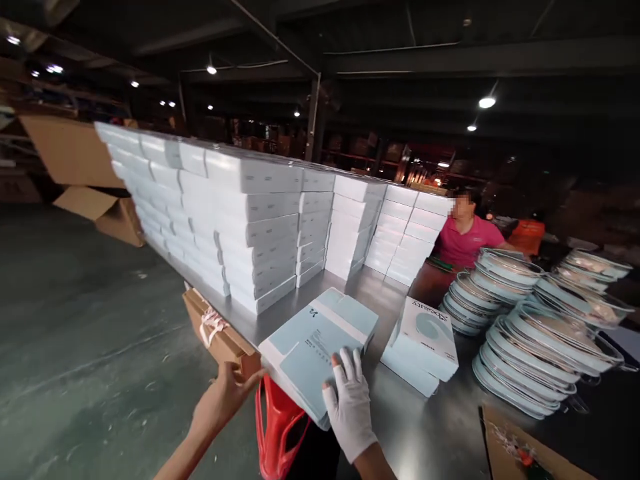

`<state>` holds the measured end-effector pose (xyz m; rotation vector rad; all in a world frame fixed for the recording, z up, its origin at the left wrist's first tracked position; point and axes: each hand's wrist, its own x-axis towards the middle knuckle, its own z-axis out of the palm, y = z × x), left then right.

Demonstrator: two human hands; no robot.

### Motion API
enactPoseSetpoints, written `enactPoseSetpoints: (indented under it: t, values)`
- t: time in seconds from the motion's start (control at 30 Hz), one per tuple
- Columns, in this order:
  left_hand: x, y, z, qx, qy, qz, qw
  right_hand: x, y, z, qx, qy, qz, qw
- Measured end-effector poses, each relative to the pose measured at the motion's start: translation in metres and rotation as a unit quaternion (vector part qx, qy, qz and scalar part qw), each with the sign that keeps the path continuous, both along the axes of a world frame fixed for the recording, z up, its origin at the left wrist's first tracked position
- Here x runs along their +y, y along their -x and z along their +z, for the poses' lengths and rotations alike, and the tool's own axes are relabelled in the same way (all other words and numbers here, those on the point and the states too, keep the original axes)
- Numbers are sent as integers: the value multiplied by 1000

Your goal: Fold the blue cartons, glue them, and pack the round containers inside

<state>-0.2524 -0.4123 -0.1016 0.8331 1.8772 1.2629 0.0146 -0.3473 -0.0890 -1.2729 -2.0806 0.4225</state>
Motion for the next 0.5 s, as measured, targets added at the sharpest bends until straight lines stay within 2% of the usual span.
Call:
enactPoseSetpoints:
  t: [0.07, 0.13, 0.2, 0.3, 0.4, 0.5]
  values:
    - [0, 4, 14, 107, -23, 20, 994, -7, 7, -7, -31, 9, 4, 999]
    - [17, -6, 33, 178, -72, -29, 981, -10, 10, -7, -55, 17, 6, 998]
    - [54, -28, 51, 214, -113, -138, 960, -11, 9, -4, -77, 27, 10, 997]
    - [129, -64, 71, 235, -125, -280, 922, -12, 4, 0, -103, 42, 18, 994]
    - [189, -83, 80, 237, -100, -362, 896, -15, -1, -1, -113, 43, 29, 992]
    - [220, -85, 82, 227, -80, -402, 883, -17, -7, -2, -106, 33, 43, 993]
